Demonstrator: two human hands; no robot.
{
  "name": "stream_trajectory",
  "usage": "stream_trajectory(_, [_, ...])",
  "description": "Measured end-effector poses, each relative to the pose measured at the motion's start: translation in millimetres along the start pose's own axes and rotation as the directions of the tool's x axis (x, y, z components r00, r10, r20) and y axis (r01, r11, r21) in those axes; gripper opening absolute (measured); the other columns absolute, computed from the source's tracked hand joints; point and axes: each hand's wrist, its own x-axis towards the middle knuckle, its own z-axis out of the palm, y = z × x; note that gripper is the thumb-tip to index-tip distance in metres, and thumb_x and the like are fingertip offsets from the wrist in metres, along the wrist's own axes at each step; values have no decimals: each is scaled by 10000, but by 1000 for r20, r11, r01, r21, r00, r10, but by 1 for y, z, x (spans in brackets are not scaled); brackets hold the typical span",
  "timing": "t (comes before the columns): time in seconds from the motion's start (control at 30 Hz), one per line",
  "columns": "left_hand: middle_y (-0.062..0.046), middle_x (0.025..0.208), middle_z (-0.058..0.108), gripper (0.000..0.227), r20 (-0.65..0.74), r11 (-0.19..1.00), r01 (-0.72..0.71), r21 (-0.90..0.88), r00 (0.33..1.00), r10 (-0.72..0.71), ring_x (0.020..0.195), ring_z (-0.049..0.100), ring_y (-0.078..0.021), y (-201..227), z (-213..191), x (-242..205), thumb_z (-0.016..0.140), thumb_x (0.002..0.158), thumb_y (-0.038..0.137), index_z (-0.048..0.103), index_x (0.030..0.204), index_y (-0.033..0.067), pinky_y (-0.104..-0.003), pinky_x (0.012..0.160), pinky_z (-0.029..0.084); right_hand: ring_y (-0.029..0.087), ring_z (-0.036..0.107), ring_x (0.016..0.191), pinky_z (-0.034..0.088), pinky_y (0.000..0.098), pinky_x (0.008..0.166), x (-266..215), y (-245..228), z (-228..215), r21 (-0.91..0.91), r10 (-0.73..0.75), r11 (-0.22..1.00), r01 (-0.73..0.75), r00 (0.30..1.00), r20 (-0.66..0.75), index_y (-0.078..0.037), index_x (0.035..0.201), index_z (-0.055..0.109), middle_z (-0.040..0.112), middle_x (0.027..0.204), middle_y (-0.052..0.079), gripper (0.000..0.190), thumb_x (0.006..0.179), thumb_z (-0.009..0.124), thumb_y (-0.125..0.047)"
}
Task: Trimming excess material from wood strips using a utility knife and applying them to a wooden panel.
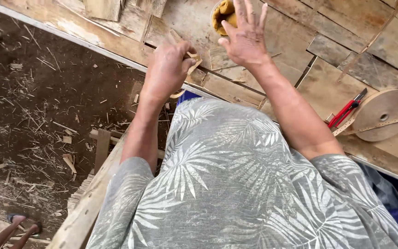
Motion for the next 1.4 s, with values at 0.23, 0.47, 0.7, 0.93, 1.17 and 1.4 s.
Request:
stream_trajectory(0.23, [-69,846,788,84,76,1000,-9,3,997,8,632,710,-140,-29,8,31,656,1019,91,685,1094,66,-325,536,616,543,13,1538,-123,800,1109,15,-3,26,-104,40,994,-33,997,70,-143,1312,729,128,1743,243,561,1093,567,-634])
stream_trajectory(0.47, [-177,1021,761,292,169,889,145,-434,982,-77,745,697,-152,-35,39,98,540,1027,32,570,1317,10,-262,594,626,590,163,1517,-110,768,1121,30,5,-3,29,103,994,-108,984,145,-186,1055,721,284,1695,283,271,990,590,-414])
stream_trajectory(0.7, [-86,878,797,547,133,909,116,-400,989,-68,839,793,-196,-43,81,149,692,944,55,472,1438,135,-388,759,662,260,490,1066,293,476,975,28,18,3,352,276,910,-221,954,-114,-201,1045,842,760,1068,-15,156,939,779,-296])
stream_trajectory(0.93, [-148,876,757,660,75,975,34,221,996,-52,762,733,-378,-66,130,181,751,989,365,395,1532,253,-513,633,599,275,467,1007,330,443,922,46,13,6,227,327,933,-281,924,-198,-186,812,820,610,912,-45,213,806,978,-330])
stream_trajectory(1.17, [-29,831,725,507,-247,938,25,347,967,66,780,632,-255,-54,121,174,798,742,97,544,1178,130,-390,598,519,265,439,918,318,440,796,58,-3,6,47,254,967,-252,914,-316,-186,649,726,503,876,-12,132,615,833,-256])
stream_trajectory(1.4, [-85,1078,682,452,-117,969,146,201,985,-124,1030,641,-323,-71,130,195,823,725,98,615,1124,137,-483,794,571,302,464,916,317,443,678,61,-5,10,1,333,939,-345,906,-261,-214,705,738,526,914,23,202,619,889,-318])
